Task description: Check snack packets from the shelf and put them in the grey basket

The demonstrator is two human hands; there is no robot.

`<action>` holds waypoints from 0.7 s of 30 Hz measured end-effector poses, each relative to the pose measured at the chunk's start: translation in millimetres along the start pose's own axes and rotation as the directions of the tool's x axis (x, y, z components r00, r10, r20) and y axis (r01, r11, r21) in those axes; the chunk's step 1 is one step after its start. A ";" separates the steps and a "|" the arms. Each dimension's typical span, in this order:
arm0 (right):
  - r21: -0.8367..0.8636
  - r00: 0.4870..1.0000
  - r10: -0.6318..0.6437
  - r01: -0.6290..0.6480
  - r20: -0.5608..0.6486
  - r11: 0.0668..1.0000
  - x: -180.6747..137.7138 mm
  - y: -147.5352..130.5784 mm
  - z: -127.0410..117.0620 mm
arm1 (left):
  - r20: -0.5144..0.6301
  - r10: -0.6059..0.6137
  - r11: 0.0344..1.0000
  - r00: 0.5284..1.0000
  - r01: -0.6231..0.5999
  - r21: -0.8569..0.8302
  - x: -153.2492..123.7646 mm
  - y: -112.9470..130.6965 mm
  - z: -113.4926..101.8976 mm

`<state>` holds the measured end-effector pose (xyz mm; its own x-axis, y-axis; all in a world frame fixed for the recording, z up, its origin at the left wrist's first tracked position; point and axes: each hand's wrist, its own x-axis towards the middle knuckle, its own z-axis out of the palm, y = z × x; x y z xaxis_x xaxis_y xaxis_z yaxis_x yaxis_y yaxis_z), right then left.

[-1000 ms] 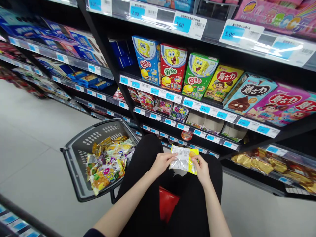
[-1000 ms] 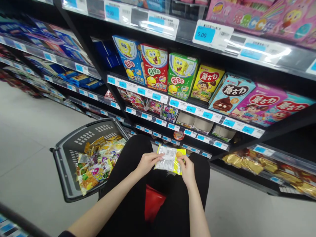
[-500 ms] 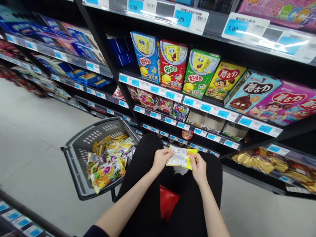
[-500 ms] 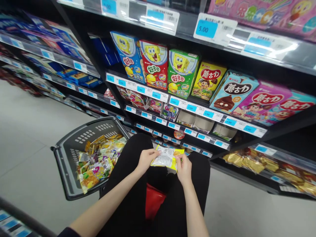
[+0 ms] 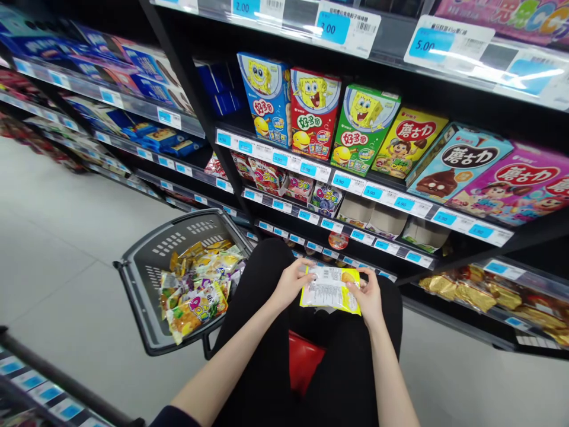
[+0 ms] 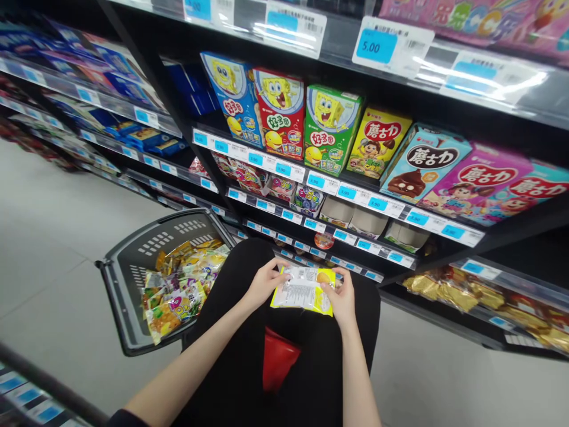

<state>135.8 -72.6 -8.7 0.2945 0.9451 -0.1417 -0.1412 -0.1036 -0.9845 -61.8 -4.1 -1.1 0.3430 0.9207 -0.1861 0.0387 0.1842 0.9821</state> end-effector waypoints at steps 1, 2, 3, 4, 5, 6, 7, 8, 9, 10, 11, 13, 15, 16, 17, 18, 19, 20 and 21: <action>0.015 1.000 0.009 -0.009 0.008 1.000 0.4 -0.6 0.1 | -0.011 0.004 1.000 1.000 -0.004 -0.003 -1.2 0.8 0.2; 0.026 1.000 0.022 -0.022 0.023 0.999 0.9 -0.8 0.1 | -0.023 0.013 1.000 1.000 -0.013 -0.004 -2.1 1.5 0.5; 0.038 0.999 0.034 -0.036 0.035 0.999 1.3 -0.6 0.1 | -0.033 0.022 1.000 0.999 -0.022 -0.005 -2.6 2.2 0.8; 0.051 0.998 0.044 -0.047 0.042 0.998 1.7 -0.2 0.0 | -0.040 0.030 1.000 0.999 -0.030 -0.008 -2.7 2.6 1.2; 0.064 0.998 0.050 -0.053 0.039 0.997 2.1 0.2 -0.4 | -0.041 0.034 0.999 0.999 -0.034 -0.014 -2.4 2.6 1.6; 0.078 0.998 0.051 -0.053 0.028 0.996 2.4 0.5 -0.9 | -0.032 0.028 0.999 0.999 -0.029 -0.026 -1.7 2.3 2.0; 0.092 0.999 0.050 -0.050 0.011 0.994 2.5 0.7 -1.7 | -0.016 0.011 0.999 1.000 -0.011 -0.049 -0.7 1.3 2.3; 0.108 0.999 0.051 -0.050 -0.005 0.993 2.5 0.7 -2.5 | 0.003 -0.016 0.996 1.000 0.016 -0.083 0.6 -0.2 2.3; 0.122 0.998 0.055 -0.053 -0.015 0.991 2.4 0.6 -3.4 | 0.032 -0.048 0.990 0.998 0.052 -0.128 2.0 -2.4 2.2; 0.135 0.998 0.065 -0.063 -0.015 0.989 2.1 0.3 -4.3 | 0.070 -0.081 0.980 0.994 0.092 -0.177 3.5 -5.0 1.8; 0.144 0.997 0.077 -0.075 -0.006 0.987 1.8 0.1 -5.1 | 0.108 -0.114 0.966 0.988 0.136 -0.219 4.8 -7.9 1.2; 0.149 0.996 0.089 -0.091 0.020 0.985 1.2 0.0 -6.6 | 0.165 -0.175 0.942 0.971 0.214 -0.257 7.2 -13.7 -0.3; 0.141 0.996 0.080 -0.085 0.037 0.986 1.0 0.5 -7.6 | 0.172 -0.225 0.931 0.959 0.264 -0.252 8.9 -18.0 -1.7; 0.136 0.996 0.074 -0.079 0.041 0.988 1.0 0.8 -7.9 | 0.152 -0.239 0.932 0.959 0.270 -0.242 9.5 -19.1 -2.1; 0.129 0.997 0.069 -0.074 0.041 0.989 1.1 1.2 -8.0 | 0.127 -0.238 0.937 0.963 0.262 -0.230 9.8 -19.5 -2.4; 0.119 0.997 0.067 -0.071 0.039 0.990 1.1 1.5 -7.9 | 0.102 -0.223 0.948 0.969 0.240 -0.210 9.7 -19.0 -2.6; 0.104 0.997 0.066 -0.069 0.033 0.992 1.2 1.8 -7.7 | 0.072 -0.196 0.964 0.978 0.206 -0.170 9.4 -18.0 -2.8; 0.081 0.998 0.062 -0.063 0.017 0.995 1.2 2.1 -7.4 | 0.037 -0.153 0.983 0.988 0.156 -0.100 8.6 -16.4 -3.0; 0.043 0.999 0.047 -0.047 -0.011 0.998 1.1 2.4 -7.0 | 0.002 -0.088 0.996 0.996 0.088 0.004 7.4 -14.6 -3.3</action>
<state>142.3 -74.0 -12.0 0.2984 0.9355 -0.1891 -0.1950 -0.1342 -0.9716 -63.0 1.1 -16.9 0.3403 0.9001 -0.2720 0.0722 0.2634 0.9620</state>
